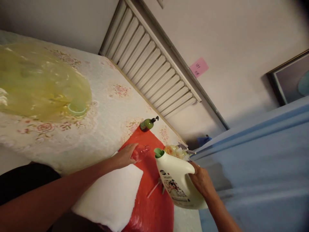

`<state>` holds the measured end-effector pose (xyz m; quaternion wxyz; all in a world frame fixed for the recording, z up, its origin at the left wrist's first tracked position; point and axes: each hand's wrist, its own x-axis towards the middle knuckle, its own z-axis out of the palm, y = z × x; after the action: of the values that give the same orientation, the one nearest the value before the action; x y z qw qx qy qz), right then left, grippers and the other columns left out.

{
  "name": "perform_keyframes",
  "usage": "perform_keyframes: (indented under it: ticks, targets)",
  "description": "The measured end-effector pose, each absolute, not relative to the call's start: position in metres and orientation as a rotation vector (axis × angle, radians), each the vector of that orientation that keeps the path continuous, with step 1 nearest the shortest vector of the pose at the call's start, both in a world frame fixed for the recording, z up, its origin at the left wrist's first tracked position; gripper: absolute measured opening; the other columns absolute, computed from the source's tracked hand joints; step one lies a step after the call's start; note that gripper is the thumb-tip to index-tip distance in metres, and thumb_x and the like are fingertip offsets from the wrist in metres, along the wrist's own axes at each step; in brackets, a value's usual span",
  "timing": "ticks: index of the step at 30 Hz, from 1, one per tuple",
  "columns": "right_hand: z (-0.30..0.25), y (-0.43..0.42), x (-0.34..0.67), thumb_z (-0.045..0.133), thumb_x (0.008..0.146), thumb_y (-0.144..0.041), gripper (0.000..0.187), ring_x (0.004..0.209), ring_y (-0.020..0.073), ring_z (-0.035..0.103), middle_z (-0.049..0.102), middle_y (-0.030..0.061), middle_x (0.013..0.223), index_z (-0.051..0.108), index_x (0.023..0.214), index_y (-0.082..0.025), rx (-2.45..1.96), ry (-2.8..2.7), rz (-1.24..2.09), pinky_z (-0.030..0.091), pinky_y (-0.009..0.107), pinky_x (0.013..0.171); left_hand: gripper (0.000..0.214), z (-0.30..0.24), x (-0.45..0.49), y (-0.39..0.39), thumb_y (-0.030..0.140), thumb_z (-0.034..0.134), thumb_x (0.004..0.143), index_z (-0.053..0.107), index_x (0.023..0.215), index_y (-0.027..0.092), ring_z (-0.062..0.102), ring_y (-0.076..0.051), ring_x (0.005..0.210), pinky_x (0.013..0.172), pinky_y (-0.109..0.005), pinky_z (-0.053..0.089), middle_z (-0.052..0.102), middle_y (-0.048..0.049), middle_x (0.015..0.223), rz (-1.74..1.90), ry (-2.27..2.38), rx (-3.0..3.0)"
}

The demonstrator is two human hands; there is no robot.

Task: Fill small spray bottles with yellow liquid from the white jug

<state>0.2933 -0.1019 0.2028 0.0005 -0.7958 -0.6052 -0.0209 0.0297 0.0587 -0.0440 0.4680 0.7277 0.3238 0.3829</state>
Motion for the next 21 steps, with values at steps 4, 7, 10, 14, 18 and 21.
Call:
perform_keyframes:
  ticks: [4, 7, 10, 14, 18, 21]
  targets:
    - [0.205, -0.099, 0.292, 0.048, 0.078, -0.023, 0.025, 0.075, 0.0209, 0.068, 0.072, 0.0026, 0.075, 0.069, 0.089, -0.024, -2.530, -1.885, -0.079, 0.046, 0.028, 0.069, 0.080, -0.048, 0.031, 0.060, 0.020, 0.067, 0.063, 0.043, 0.139, 0.022, 0.045, -0.033, 0.137, 0.113, -0.047, 0.038, 0.051, -0.0125, 0.145, 0.917, 0.796, 1.798]
    - [0.207, -0.097, 0.291, 0.048, 0.078, -0.022, 0.023, 0.071, 0.0198, 0.067, 0.071, 0.0018, 0.073, 0.069, 0.087, -0.025, -2.543, -1.902, -0.112, 0.044, 0.027, 0.067, 0.080, -0.050, 0.032, 0.061, 0.019, 0.067, 0.063, 0.043, 0.139, 0.022, 0.046, -0.033, 0.136, 0.112, -0.047, 0.038, 0.052, -0.0124, 0.144, 0.919, 0.784, 1.796]
    - [0.208, -0.094, 0.290, 0.046, 0.081, -0.021, 0.020, 0.070, 0.0186, 0.066, 0.071, 0.0018, 0.074, 0.066, 0.083, -0.024, -2.539, -1.957, -0.135, 0.041, 0.026, 0.065, 0.080, -0.052, 0.033, 0.062, 0.017, 0.067, 0.063, 0.042, 0.140, 0.021, 0.047, -0.034, 0.134, 0.111, -0.048, 0.038, 0.052, -0.0137, 0.143, 0.936, 0.782, 1.802]
    - [0.210, -0.091, 0.287, 0.044, 0.084, -0.020, 0.018, 0.071, 0.0186, 0.066, 0.072, 0.0030, 0.079, 0.062, 0.082, -0.024, -2.587, -1.971, -0.128, 0.038, 0.025, 0.062, 0.081, -0.055, 0.034, 0.062, 0.016, 0.067, 0.064, 0.041, 0.141, 0.019, 0.045, -0.033, 0.136, 0.114, -0.047, 0.036, 0.049, -0.0159, 0.145, 0.932, 0.795, 1.829]
    - [0.212, -0.086, 0.284, 0.043, 0.085, -0.019, 0.018, 0.071, 0.0185, 0.066, 0.071, 0.0036, 0.078, 0.061, 0.083, -0.023, -2.614, -2.005, -0.169, 0.037, 0.025, 0.061, 0.082, -0.056, 0.035, 0.063, 0.018, 0.068, 0.064, 0.042, 0.142, 0.018, 0.045, -0.034, 0.136, 0.113, -0.046, 0.037, 0.049, -0.0160, 0.145, 0.928, 0.799, 1.830]
    - [0.215, -0.083, 0.282, 0.043, 0.085, -0.017, 0.019, 0.073, 0.0184, 0.066, 0.071, 0.0040, 0.080, 0.061, 0.086, -0.022, -2.617, -2.031, -0.171, 0.037, 0.025, 0.062, 0.084, -0.056, 0.035, 0.063, 0.018, 0.069, 0.062, 0.043, 0.141, 0.023, 0.043, -0.036, 0.137, 0.114, -0.048, 0.036, 0.049, -0.0121, 0.146, 0.933, 0.799, 1.794]
